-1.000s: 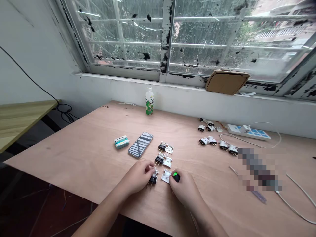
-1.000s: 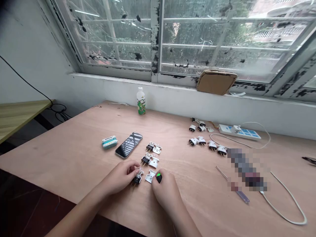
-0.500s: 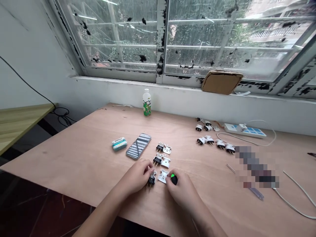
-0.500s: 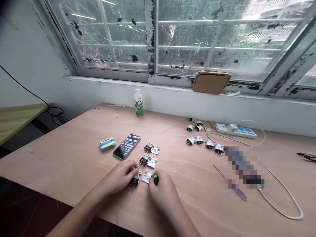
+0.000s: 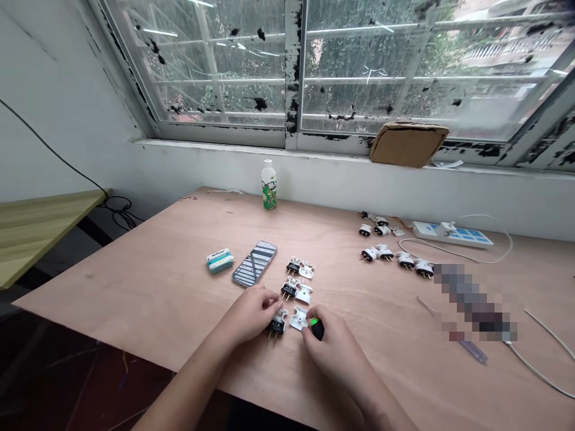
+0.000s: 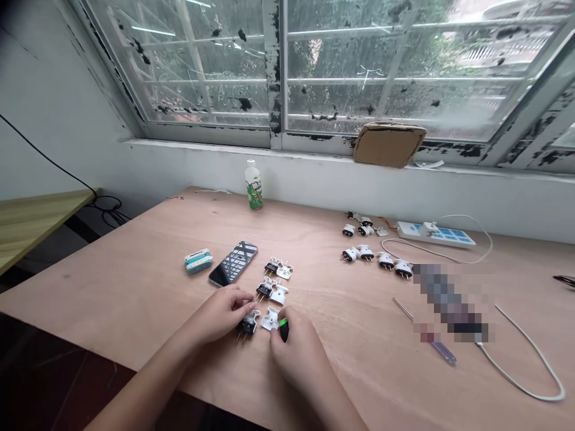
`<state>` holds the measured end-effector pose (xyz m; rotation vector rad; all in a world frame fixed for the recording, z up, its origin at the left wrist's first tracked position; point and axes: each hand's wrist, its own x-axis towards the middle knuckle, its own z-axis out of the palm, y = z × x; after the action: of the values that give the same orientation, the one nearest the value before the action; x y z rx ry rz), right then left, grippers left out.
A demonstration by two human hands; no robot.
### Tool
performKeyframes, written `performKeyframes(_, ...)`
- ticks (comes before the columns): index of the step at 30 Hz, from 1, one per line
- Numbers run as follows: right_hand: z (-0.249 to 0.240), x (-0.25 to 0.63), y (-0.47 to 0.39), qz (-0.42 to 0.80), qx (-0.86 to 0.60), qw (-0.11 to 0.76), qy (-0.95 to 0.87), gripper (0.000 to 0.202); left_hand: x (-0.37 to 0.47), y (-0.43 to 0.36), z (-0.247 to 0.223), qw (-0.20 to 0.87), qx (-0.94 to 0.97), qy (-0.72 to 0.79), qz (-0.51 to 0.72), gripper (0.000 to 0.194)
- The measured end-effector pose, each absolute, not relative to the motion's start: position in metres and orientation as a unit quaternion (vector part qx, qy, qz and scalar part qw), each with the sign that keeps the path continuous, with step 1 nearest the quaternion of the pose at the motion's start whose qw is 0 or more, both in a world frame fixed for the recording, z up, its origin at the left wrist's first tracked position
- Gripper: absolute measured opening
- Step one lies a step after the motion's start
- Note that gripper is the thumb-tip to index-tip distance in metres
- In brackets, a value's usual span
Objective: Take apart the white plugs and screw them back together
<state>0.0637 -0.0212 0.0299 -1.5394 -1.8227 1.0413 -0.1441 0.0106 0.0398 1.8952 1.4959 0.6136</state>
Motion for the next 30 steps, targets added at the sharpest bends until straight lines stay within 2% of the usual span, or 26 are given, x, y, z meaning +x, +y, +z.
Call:
performKeyframes(3, 0.032, 0.065, -0.021, 0.385, -0.568, 0.267, -0.677, 0.007, -0.145, 0.007, 0.039, 0.363, 0.636, 0.612, 0.299, 0.019)
performKeyframes(6, 0.035, 0.070, -0.020, 0.389, -0.569, 0.259, -0.676, 0.010, -0.138, -0.003, 0.040, 0.435, 0.511, 0.616, 0.412, 0.029)
performKeyframes(9, 0.042, 0.076, -0.024, 0.398, -0.560, 0.270, -0.675, 0.011, -0.122, -0.021, 0.045, 0.523, 0.436, 0.547, 0.486, 0.029)
performKeyframes(12, 0.053, 0.079, -0.035, 0.425, -0.522, 0.291, -0.680, 0.014, -0.099, -0.042, 0.052, 0.626, 0.324, 0.494, 0.510, 0.036)
performKeyframes(16, 0.063, 0.077, -0.050, 0.437, -0.449, 0.300, -0.719, 0.025, -0.074, -0.061, 0.055, 0.739, 0.170, 0.384, 0.527, 0.026)
performKeyframes(20, 0.058, 0.077, -0.052, 0.379, -0.481, 0.267, -0.744, 0.022, -0.064, -0.061, 0.049, 0.751, 0.136, 0.356, 0.539, 0.023)
performKeyframes(23, 0.052, 0.094, -0.048, 0.345, -0.525, 0.241, -0.740, 0.018, -0.072, -0.066, 0.041, 0.678, 0.227, 0.433, 0.550, 0.019)
performKeyframes(26, 0.052, 0.134, -0.049, 0.331, -0.588, 0.211, -0.707, 0.019, -0.091, -0.088, 0.031, 0.615, 0.378, 0.487, 0.491, 0.021)
performKeyframes(29, 0.054, 0.179, -0.062, 0.322, -0.652, 0.208, -0.654, 0.020, -0.108, -0.117, 0.019, 0.724, 0.444, 0.431, 0.306, 0.023)
performKeyframes(30, 0.055, 0.190, -0.068, 0.323, -0.665, 0.200, -0.643, 0.020, -0.111, -0.126, 0.016, 0.720, 0.471, 0.436, 0.263, 0.022)
